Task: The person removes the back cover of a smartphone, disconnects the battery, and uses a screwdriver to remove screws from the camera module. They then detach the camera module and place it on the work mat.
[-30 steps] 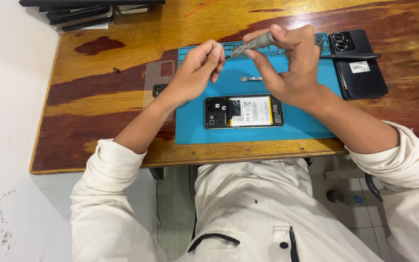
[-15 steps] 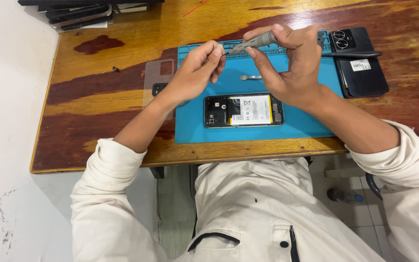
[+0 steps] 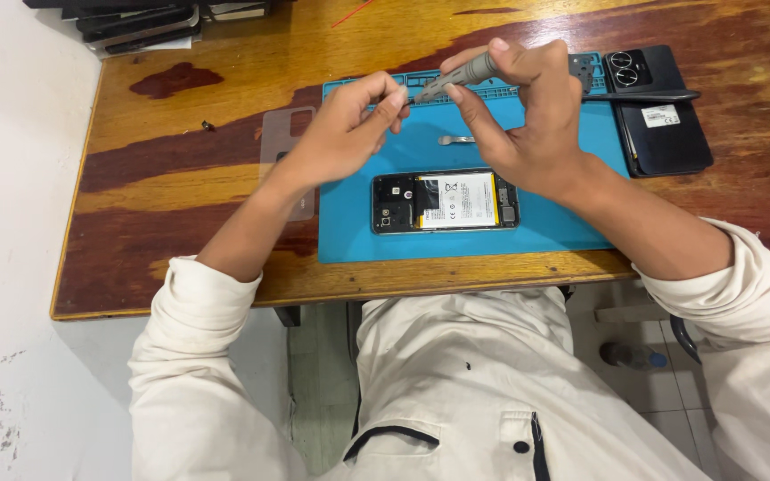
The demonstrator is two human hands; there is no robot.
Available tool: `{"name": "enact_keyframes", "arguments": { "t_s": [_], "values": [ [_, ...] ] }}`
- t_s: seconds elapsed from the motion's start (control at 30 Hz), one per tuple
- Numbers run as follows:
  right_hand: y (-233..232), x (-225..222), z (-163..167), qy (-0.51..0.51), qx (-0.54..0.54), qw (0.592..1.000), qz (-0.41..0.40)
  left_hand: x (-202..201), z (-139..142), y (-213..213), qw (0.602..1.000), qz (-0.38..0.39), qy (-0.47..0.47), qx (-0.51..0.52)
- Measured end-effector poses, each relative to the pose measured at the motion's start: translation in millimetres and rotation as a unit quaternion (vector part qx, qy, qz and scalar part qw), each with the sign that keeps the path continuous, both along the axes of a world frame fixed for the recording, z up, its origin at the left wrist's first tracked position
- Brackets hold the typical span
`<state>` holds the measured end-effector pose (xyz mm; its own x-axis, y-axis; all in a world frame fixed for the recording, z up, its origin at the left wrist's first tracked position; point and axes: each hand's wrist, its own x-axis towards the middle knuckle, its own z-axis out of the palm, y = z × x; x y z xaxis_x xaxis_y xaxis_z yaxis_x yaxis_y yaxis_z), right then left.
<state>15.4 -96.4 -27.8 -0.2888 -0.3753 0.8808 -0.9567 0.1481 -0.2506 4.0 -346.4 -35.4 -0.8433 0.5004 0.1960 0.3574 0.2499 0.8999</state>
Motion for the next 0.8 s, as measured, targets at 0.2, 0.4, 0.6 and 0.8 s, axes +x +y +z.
{"name": "enact_keyframes", "arguments": {
  "t_s": [0.2, 0.4, 0.6, 0.8],
  "values": [
    [-5.7, 7.4, -7.3, -0.133, 0.006, 0.985, 0.105, 10.1, 30.6, -22.0, 0.98, -0.086, 0.019, -0.178],
    [-14.4, 18.4, -8.7, -0.169, 0.057, 0.975, 0.129, 16.9, 40.4, -24.8, 0.941, -0.205, -0.009, -0.269],
    [-25.7, 25.5, -12.1, -0.173, 0.07, 0.971, 0.148, 19.7, 42.4, -29.5, 0.922, -0.194, -0.059, -0.33],
    [-28.7, 26.1, -12.8, -0.158, 0.089, 0.974, 0.134, 19.5, 43.4, -30.2, 0.922, -0.185, -0.08, -0.332]
  ]
}}
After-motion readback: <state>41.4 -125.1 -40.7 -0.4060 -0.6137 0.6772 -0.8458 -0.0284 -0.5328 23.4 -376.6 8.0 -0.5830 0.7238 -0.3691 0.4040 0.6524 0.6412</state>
